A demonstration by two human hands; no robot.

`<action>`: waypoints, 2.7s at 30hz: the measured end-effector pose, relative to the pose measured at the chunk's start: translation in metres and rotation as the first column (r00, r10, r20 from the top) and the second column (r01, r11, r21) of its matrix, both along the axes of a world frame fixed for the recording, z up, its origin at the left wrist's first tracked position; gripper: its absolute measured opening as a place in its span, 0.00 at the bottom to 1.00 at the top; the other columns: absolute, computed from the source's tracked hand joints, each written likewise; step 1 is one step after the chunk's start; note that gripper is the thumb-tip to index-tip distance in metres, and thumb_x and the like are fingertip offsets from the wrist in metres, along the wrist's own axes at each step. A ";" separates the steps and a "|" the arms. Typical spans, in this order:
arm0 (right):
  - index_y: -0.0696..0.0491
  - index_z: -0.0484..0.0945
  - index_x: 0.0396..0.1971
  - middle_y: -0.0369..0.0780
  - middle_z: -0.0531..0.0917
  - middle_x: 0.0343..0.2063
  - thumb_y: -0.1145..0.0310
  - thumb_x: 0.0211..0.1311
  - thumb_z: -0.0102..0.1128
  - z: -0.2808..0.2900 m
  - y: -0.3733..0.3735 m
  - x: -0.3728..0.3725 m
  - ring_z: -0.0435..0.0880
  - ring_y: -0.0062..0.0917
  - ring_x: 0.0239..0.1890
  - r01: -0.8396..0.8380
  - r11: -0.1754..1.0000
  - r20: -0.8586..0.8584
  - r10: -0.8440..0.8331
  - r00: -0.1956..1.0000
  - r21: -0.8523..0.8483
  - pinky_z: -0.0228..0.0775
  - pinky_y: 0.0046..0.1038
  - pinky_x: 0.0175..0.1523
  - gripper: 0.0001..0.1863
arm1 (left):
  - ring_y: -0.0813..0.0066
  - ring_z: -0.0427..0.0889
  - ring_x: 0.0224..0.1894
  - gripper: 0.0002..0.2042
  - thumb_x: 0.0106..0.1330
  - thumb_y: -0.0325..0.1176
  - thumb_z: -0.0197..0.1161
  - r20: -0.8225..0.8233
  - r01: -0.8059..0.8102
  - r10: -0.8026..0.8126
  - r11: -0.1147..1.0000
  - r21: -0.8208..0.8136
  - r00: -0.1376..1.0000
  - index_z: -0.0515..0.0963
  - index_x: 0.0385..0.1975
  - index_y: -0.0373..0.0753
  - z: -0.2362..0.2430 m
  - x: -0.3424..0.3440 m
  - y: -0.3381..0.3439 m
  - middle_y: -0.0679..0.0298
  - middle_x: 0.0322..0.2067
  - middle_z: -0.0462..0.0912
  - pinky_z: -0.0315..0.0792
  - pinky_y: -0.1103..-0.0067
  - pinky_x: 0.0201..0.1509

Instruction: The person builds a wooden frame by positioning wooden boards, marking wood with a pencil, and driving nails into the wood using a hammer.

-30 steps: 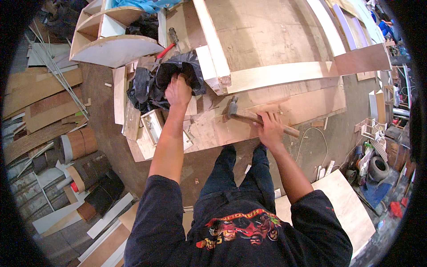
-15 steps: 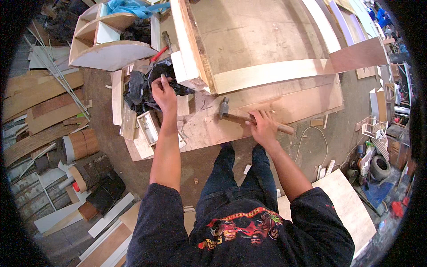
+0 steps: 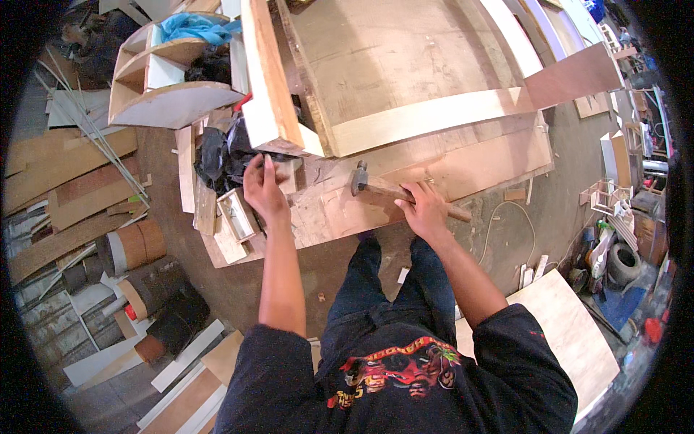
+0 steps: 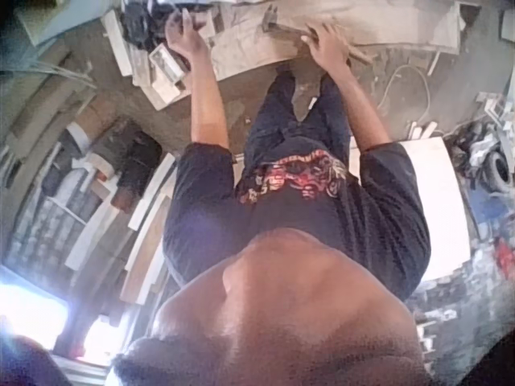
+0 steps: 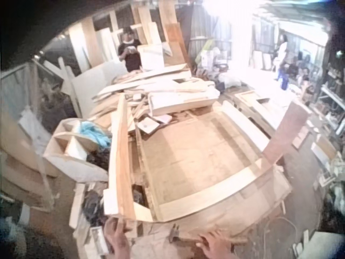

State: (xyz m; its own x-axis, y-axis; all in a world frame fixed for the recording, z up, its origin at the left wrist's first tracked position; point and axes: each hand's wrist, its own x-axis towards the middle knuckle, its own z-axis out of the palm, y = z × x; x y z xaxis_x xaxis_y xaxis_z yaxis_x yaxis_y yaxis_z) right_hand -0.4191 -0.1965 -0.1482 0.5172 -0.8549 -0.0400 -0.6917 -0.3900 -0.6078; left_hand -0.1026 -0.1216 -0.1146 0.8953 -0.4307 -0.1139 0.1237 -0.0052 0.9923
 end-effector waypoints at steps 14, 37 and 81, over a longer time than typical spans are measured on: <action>0.59 0.84 0.38 0.36 0.87 0.31 0.68 0.59 0.73 0.031 -0.030 -0.141 0.81 0.15 0.34 0.251 0.728 0.435 -0.610 0.662 0.638 0.74 0.23 0.40 0.12 | 0.66 0.85 0.45 0.12 0.72 0.26 0.61 -0.646 0.433 -0.458 0.876 -0.212 0.610 0.74 0.52 0.32 0.010 -0.305 -0.090 0.57 0.39 0.84 0.78 0.69 0.57; 0.58 0.83 0.28 0.33 0.82 0.20 0.67 0.57 0.71 -0.006 -0.161 -0.379 0.75 0.15 0.23 0.550 0.552 0.383 -0.833 0.400 0.627 0.67 0.26 0.29 0.10 | 0.55 0.83 0.45 0.15 0.52 0.22 0.70 0.570 0.836 -0.821 0.320 0.447 0.010 0.85 0.41 0.38 -0.031 -0.537 -0.255 0.59 0.35 0.85 0.77 0.68 0.50; 0.58 0.81 0.40 0.44 0.85 0.26 0.58 0.61 0.69 -0.023 -0.149 -0.428 0.85 0.33 0.28 0.658 0.549 0.199 -0.823 0.531 0.516 0.74 0.38 0.36 0.18 | 0.67 0.78 0.42 0.05 0.54 0.35 0.74 0.717 0.645 -0.696 0.565 0.514 0.038 0.89 0.30 0.48 -0.090 -0.534 -0.318 0.72 0.34 0.87 0.60 0.66 0.61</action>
